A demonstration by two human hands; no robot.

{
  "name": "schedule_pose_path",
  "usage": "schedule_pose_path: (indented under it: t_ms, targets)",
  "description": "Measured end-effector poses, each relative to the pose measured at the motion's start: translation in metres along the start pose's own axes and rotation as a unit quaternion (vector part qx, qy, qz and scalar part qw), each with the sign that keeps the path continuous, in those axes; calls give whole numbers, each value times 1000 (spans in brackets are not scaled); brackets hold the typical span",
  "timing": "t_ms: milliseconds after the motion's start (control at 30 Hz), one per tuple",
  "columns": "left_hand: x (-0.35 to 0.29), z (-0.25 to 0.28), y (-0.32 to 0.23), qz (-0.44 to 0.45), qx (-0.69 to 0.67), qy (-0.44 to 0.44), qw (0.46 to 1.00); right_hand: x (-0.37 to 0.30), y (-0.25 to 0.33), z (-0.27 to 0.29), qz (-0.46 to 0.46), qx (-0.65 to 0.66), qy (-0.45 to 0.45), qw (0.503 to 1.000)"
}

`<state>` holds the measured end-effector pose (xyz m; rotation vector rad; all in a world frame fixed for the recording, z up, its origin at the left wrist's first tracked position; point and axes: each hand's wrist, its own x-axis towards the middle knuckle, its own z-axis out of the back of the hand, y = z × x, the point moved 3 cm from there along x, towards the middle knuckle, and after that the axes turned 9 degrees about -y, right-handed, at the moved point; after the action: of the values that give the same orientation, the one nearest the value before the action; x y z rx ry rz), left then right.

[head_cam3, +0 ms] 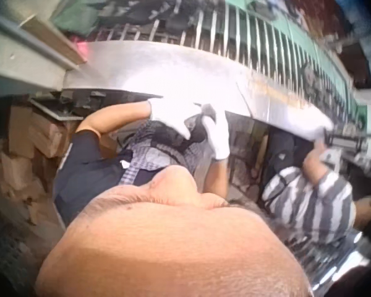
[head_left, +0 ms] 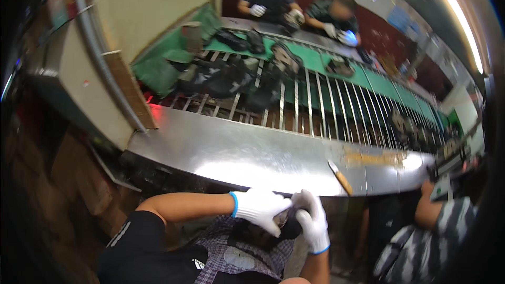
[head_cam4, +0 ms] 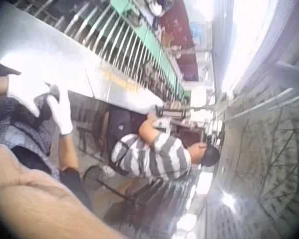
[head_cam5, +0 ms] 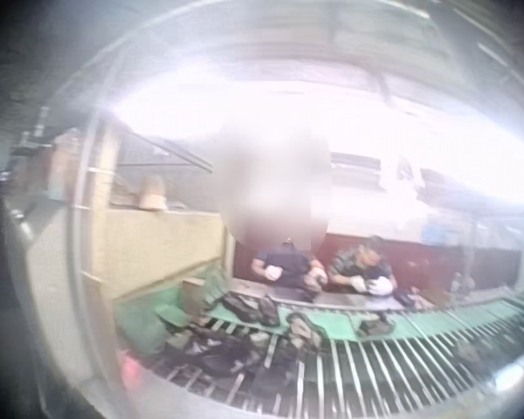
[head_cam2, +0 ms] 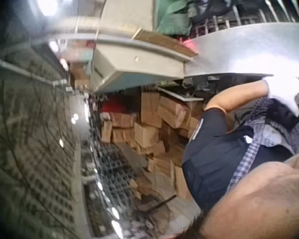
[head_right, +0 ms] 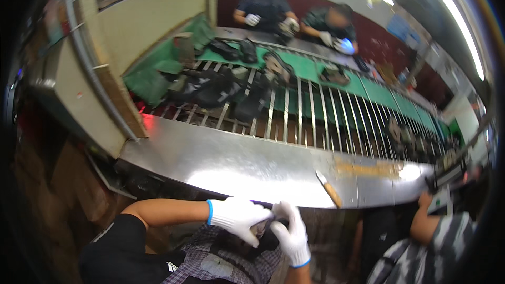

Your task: The person applies adhesive to the edges of shoes using a brush, presses a sole onto one, and places the shoes onto a moving conveyor belt.

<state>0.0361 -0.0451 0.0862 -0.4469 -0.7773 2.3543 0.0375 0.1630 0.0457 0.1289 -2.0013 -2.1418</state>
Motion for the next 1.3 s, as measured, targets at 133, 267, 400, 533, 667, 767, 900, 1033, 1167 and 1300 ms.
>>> schedule_pose_path:
  t_ms: [133,267,400,533,667,767,900,1033,1167,1300]
  targets:
    - [35,-8,3,-148,-62,-82,984,40,81,-21,145,-413,154,886]
    - [6,-3,46,44,-63,-89,993,16,11,48,39,-340,103,934]
    - [1,-31,86,69,-189,-165,966,-90,-131,95,-169,27,-127,977]
    - [20,-24,86,17,-227,-255,940,-102,-90,57,-95,76,-125,985]
    - [66,-39,90,26,-436,-181,881,-50,-14,55,63,59,75,993]
    - [109,-54,70,12,-533,-211,819,-22,-11,49,44,-37,85,995]
    - [77,-71,23,-118,-226,-453,854,-35,-35,65,34,-41,29,998]
    - [-2,-90,-28,-34,-221,-432,874,-41,-43,63,18,59,63,996]
    - [-4,-98,-22,-9,-211,-457,864,-38,-39,59,-4,-11,106,994]
    - [-1,-97,-16,-5,-214,-476,853,-34,-37,61,-4,-46,86,995]
